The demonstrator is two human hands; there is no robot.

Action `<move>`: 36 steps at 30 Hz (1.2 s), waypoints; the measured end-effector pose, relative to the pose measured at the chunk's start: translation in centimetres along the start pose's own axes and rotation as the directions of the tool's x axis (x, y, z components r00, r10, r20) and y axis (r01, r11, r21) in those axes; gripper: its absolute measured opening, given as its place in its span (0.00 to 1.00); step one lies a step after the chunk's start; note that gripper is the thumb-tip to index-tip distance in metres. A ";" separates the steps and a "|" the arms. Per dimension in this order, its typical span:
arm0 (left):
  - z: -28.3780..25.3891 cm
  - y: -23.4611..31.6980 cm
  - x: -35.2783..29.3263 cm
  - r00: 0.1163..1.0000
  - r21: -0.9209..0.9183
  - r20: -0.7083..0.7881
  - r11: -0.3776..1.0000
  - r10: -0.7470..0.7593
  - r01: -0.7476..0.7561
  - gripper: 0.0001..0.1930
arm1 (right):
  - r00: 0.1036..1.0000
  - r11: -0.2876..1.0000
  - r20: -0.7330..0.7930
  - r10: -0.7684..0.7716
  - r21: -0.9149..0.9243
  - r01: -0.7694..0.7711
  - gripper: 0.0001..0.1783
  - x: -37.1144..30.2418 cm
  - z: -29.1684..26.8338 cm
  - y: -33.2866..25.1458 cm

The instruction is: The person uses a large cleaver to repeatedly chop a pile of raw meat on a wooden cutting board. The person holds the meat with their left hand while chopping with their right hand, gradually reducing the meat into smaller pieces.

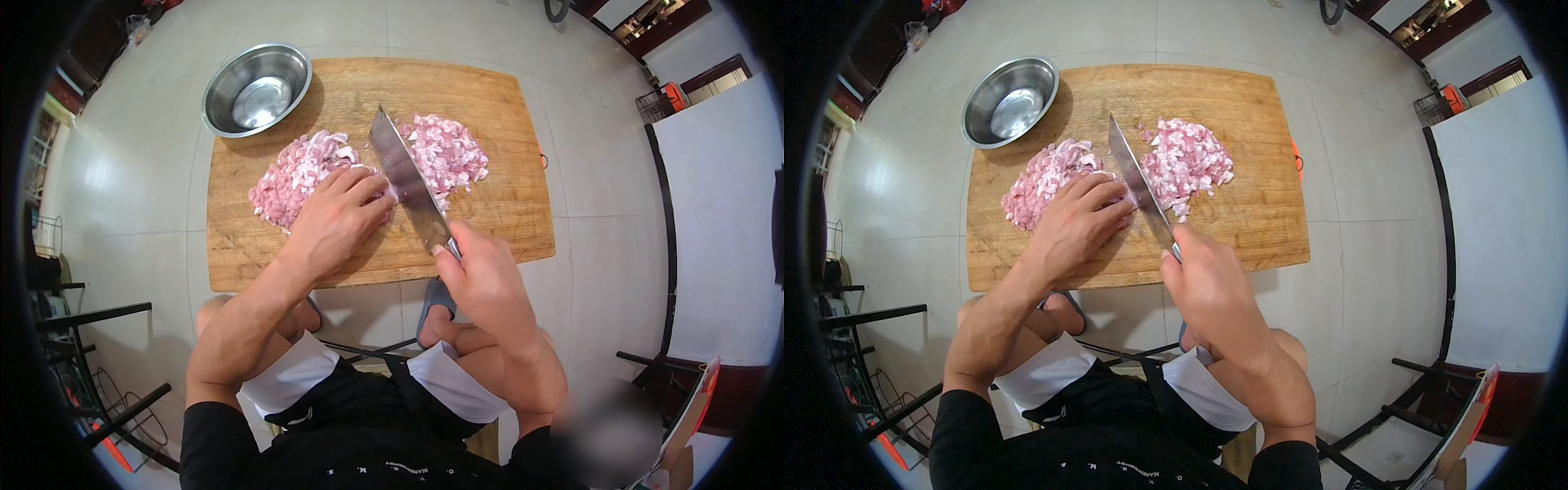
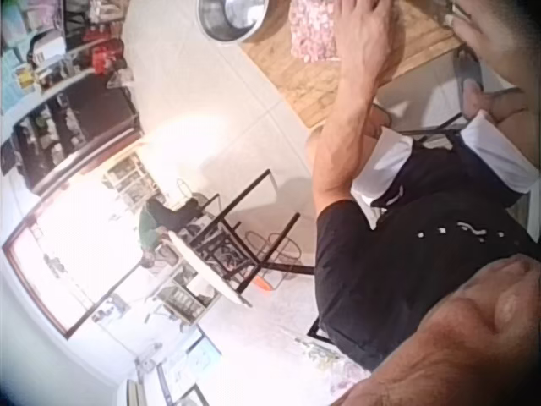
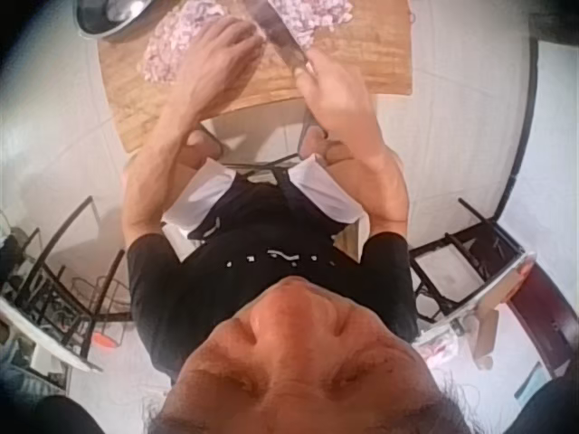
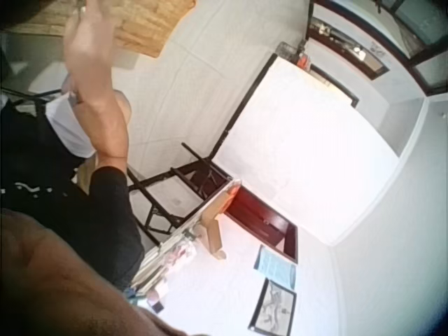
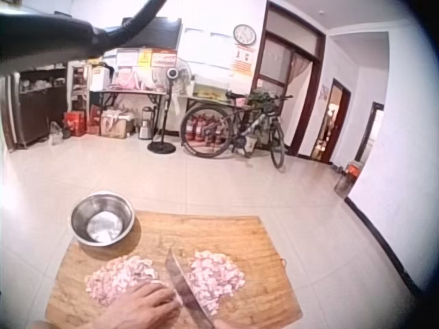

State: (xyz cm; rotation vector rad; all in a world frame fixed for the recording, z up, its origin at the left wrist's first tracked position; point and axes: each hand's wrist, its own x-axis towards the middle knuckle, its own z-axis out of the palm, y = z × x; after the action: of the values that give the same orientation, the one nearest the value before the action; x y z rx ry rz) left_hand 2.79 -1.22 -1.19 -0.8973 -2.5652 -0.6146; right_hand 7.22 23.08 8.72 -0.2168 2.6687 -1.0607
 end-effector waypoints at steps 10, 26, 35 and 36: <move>0.5 -0.5 0.5 0.998 -0.134 0.054 0.990 -0.028 0.035 0.09 | 0.998 0.982 0.039 -0.055 -0.177 0.061 0.11 -1.0 0.2 -0.8; 0.7 -0.6 1.0 0.993 -0.213 0.104 0.974 -0.049 0.070 0.05 | 1.000 0.973 0.018 0.017 -0.232 -0.013 0.16 6.5 2.9 -1.8; 0.8 -0.5 1.0 0.998 -0.201 0.032 0.977 -0.061 0.066 0.04 | 0.997 0.971 0.083 -0.005 -0.239 0.025 0.15 2.8 0.9 0.4; 0.9 -0.5 0.8 0.997 -0.203 0.029 0.976 -0.070 0.074 0.04 | 0.991 0.972 0.121 0.058 -0.232 -0.028 0.16 1.9 0.3 -0.4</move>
State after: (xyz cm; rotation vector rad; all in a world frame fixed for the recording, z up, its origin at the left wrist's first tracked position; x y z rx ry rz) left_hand 1.70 -0.73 -1.71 -0.8819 -2.5986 -0.9071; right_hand 5.55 22.14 8.42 -0.2606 2.6630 -0.6977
